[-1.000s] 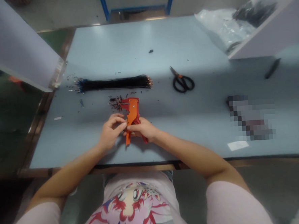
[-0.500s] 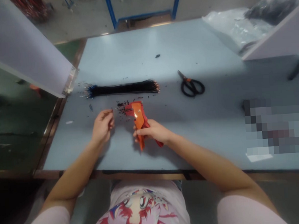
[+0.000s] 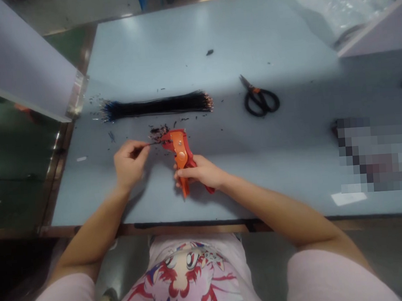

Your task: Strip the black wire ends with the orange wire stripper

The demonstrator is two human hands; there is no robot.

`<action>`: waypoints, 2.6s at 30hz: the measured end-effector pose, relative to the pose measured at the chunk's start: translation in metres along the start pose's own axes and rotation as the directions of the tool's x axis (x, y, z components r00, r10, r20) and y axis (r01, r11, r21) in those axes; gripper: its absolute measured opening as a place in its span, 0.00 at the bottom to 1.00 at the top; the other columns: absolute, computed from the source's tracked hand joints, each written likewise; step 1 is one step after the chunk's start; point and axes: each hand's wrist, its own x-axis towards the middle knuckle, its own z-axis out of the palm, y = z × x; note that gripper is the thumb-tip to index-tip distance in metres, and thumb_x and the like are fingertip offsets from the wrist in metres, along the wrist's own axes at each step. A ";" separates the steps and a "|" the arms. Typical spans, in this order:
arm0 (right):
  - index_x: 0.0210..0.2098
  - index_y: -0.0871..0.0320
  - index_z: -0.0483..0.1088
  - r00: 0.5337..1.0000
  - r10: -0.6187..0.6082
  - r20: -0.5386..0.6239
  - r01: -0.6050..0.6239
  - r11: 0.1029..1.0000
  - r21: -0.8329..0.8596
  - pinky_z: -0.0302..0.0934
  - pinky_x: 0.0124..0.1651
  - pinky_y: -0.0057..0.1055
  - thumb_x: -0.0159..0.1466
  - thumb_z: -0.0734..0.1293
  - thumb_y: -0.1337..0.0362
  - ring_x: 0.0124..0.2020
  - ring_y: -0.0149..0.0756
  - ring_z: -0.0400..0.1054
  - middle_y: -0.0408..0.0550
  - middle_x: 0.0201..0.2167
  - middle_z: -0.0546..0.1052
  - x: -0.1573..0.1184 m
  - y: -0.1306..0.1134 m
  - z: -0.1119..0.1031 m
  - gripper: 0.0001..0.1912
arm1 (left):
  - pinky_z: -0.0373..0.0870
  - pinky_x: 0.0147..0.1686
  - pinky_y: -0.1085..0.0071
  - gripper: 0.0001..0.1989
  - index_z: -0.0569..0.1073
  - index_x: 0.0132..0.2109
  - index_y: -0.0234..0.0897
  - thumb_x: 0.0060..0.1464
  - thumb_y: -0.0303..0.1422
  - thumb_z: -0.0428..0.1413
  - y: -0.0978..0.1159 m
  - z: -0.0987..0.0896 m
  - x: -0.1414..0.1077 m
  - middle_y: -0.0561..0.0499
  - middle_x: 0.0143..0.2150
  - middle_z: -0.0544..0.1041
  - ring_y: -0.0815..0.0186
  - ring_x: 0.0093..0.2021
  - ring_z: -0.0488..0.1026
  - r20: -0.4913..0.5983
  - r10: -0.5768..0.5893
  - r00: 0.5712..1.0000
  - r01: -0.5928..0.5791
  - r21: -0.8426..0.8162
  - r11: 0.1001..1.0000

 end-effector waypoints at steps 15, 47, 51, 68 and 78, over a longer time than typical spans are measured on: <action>0.39 0.62 0.65 1.000 0.001 0.025 -0.001 1.000 -0.002 0.71 0.33 0.37 0.56 0.70 0.65 0.30 0.37 0.74 0.48 0.31 0.75 -0.002 0.001 0.003 0.14 | 0.63 0.31 0.73 0.03 0.73 0.31 0.37 0.51 0.30 0.56 0.010 0.001 -0.005 0.53 0.28 0.72 0.71 0.29 0.67 0.026 -0.013 1.000 0.013 0.028 1.000; 0.36 0.62 0.65 0.990 -0.038 0.134 0.049 0.995 -0.082 0.70 0.28 0.32 0.60 0.68 0.61 0.27 0.34 0.72 0.46 0.25 0.72 -0.009 -0.007 0.006 0.11 | 0.61 0.29 0.75 0.03 0.73 0.31 0.37 0.51 0.26 0.56 0.019 -0.003 -0.009 0.55 0.26 0.71 0.73 0.28 0.66 -0.007 0.207 0.978 -0.207 0.018 0.978; 0.36 0.62 0.65 0.990 -0.039 0.136 0.052 0.994 -0.094 0.70 0.29 0.32 0.60 0.68 0.61 0.27 0.34 0.72 0.46 0.26 0.72 -0.010 -0.008 0.006 0.11 | 0.62 0.29 0.75 0.03 0.73 0.32 0.37 0.51 0.25 0.56 0.019 -0.002 -0.009 0.55 0.26 0.71 0.72 0.29 0.66 -0.010 0.231 0.973 -0.231 0.005 0.973; 0.28 0.62 0.64 0.995 -0.024 0.097 0.042 0.981 -0.192 0.68 0.23 0.28 0.60 0.67 0.56 0.22 0.32 0.70 0.45 0.22 0.71 -0.011 -0.011 0.008 0.15 | 0.61 0.28 0.75 0.03 0.74 0.32 0.37 0.51 0.25 0.57 0.021 -0.004 -0.010 0.55 0.27 0.71 0.74 0.27 0.64 -0.002 0.269 0.963 -0.269 0.045 0.962; 0.20 0.61 0.63 0.999 -0.028 0.015 0.031 0.965 -0.259 0.57 0.15 0.22 0.61 0.65 0.53 0.12 0.26 0.63 0.41 0.13 0.67 -0.013 -0.011 0.011 0.20 | 0.61 0.29 0.74 0.04 0.71 0.31 0.36 0.52 0.24 0.55 0.028 -0.008 -0.012 0.54 0.27 0.70 0.72 0.28 0.65 0.059 0.258 0.964 -0.263 0.092 0.960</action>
